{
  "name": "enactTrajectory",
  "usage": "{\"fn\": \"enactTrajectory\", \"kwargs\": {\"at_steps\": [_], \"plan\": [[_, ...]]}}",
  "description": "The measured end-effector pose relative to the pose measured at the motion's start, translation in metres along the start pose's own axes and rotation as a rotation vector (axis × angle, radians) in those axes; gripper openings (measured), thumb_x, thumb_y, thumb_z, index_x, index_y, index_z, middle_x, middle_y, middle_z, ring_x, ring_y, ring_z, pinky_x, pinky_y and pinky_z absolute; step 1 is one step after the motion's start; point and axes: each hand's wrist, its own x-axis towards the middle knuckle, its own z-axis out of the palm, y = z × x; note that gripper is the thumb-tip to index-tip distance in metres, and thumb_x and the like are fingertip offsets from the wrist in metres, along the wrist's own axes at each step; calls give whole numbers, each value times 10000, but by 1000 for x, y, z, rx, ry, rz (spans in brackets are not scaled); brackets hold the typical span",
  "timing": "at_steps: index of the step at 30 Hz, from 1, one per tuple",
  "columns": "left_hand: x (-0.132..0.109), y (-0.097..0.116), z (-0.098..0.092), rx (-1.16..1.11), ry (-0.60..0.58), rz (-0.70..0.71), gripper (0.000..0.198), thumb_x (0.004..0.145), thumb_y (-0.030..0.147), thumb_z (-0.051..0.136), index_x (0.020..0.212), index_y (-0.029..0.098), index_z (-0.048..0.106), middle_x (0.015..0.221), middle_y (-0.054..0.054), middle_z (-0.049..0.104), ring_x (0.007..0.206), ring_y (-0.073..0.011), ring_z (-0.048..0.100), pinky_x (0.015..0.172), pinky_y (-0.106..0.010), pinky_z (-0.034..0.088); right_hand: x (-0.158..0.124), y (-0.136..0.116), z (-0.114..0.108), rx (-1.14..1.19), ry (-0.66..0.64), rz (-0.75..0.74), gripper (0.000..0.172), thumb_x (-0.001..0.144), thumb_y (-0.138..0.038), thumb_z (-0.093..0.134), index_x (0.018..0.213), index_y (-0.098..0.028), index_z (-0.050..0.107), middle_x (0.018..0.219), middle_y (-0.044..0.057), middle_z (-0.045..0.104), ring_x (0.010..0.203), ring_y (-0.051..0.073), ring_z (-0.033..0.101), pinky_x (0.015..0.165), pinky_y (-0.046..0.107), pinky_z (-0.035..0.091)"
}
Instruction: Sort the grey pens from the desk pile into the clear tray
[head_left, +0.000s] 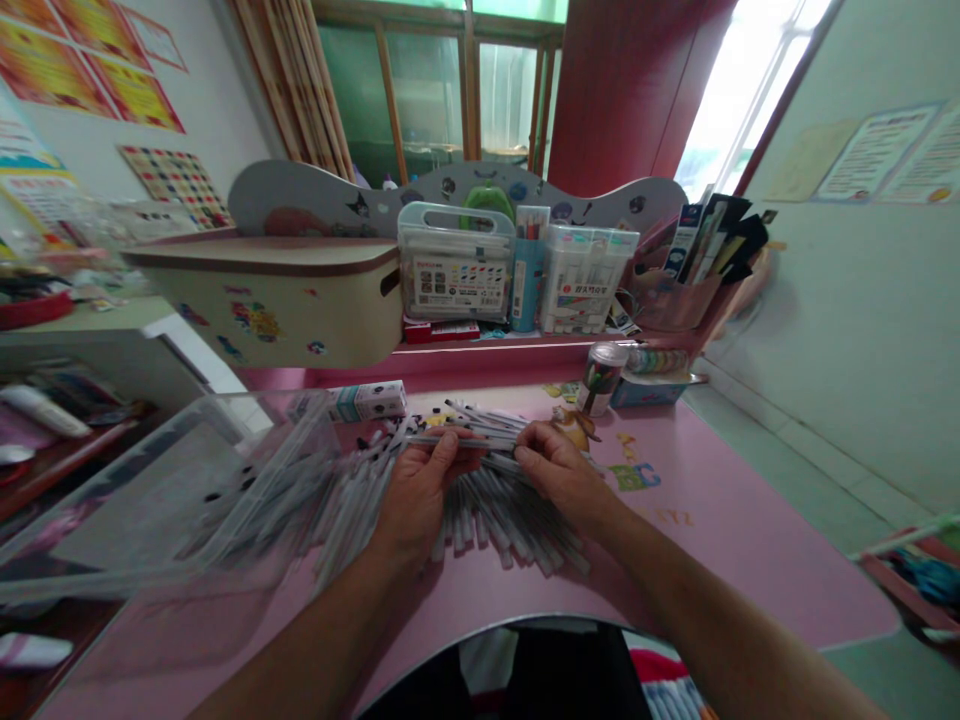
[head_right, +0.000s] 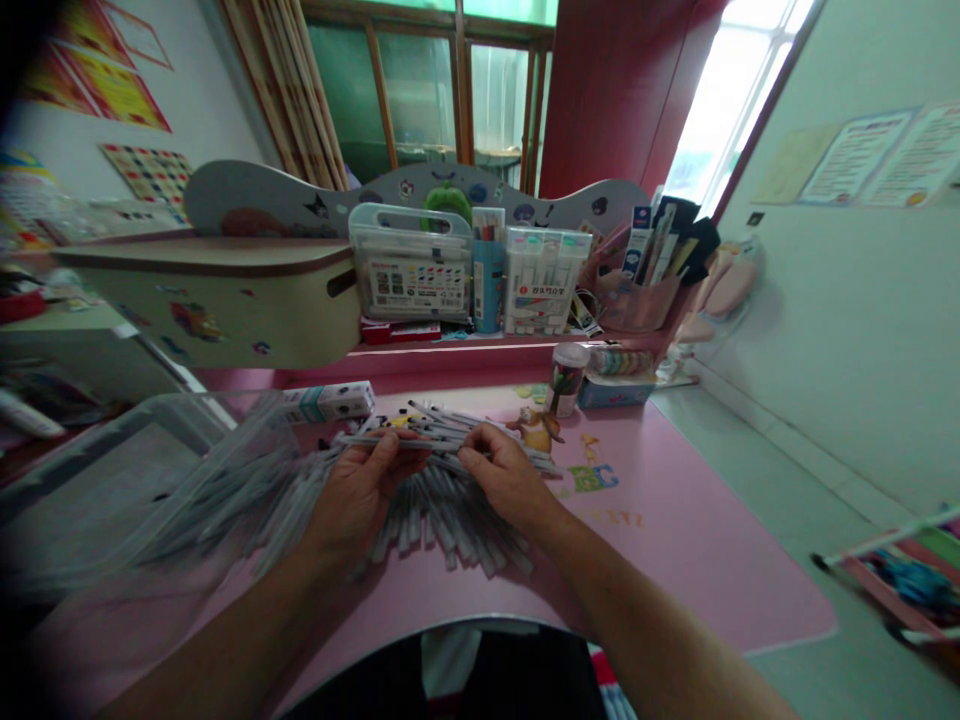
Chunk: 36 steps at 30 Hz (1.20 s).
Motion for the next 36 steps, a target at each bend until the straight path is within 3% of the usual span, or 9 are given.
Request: {"fn": "enactTrajectory", "kwargs": {"at_steps": [7,11,16,20,24,27,29,33,36], "plan": [[1,-1,-2,13,-6,25,253,815,410,683,868,162,695,824,-45,724,744,-163,677,698,-277,541,-2,-11,0,476,-99,261,304,601,-192,585,839,-240,403,580,-101,470,364,35,198,353,170,81],[-4,0,-1,165,-62,78,228,847,378,652,869,159,709,851,-59,727,769,-166,671,717,-270,526,-2,-11,-2,512,-162,364,303,629,-231,621,887,-222,462,585,-76,527,364,32,239,353,156,92],[-3,1,-2,161,-48,113,226,857,373,639,882,162,717,939,-78,730,840,-182,673,752,-280,521,-1,-11,2,333,-119,321,270,716,-351,688,704,-189,471,489,-88,431,348,16,196,335,162,86],[8,10,-6,-98,-14,108,257,870,389,601,852,150,695,895,-95,728,857,-214,684,782,-332,538,1,-11,0,340,-35,276,222,669,-301,665,641,-195,472,426,-107,345,336,28,191,328,173,91],[25,22,-17,-451,215,87,229,923,300,475,820,174,635,734,-50,684,763,-197,687,770,-381,560,4,-10,-5,381,162,207,205,665,-281,627,603,-203,447,416,-108,306,343,39,183,332,184,99],[28,24,-18,-523,305,28,176,916,239,483,813,165,605,621,11,573,516,-94,551,608,-261,537,6,-8,-5,378,285,148,201,703,-297,626,627,-207,463,434,-109,280,364,49,172,346,192,107],[20,20,-11,-482,222,-47,83,866,237,586,863,158,614,636,28,544,460,-54,458,488,-179,451,6,-5,-3,332,301,113,190,735,-311,621,653,-212,480,442,-107,272,375,60,175,356,204,115],[-1,6,9,-321,-8,-220,277,746,234,751,987,170,631,767,11,591,520,-49,488,429,-140,384,0,-1,5,45,197,-10,187,805,-308,600,665,-201,538,520,-63,382,463,88,309,431,229,233],[-7,-1,14,-286,-7,-283,163,808,295,694,870,154,638,819,-18,621,579,-72,556,454,-156,441,-5,1,8,-176,40,-125,167,821,-292,606,693,-187,586,650,-21,495,625,125,443,569,250,337]]}}
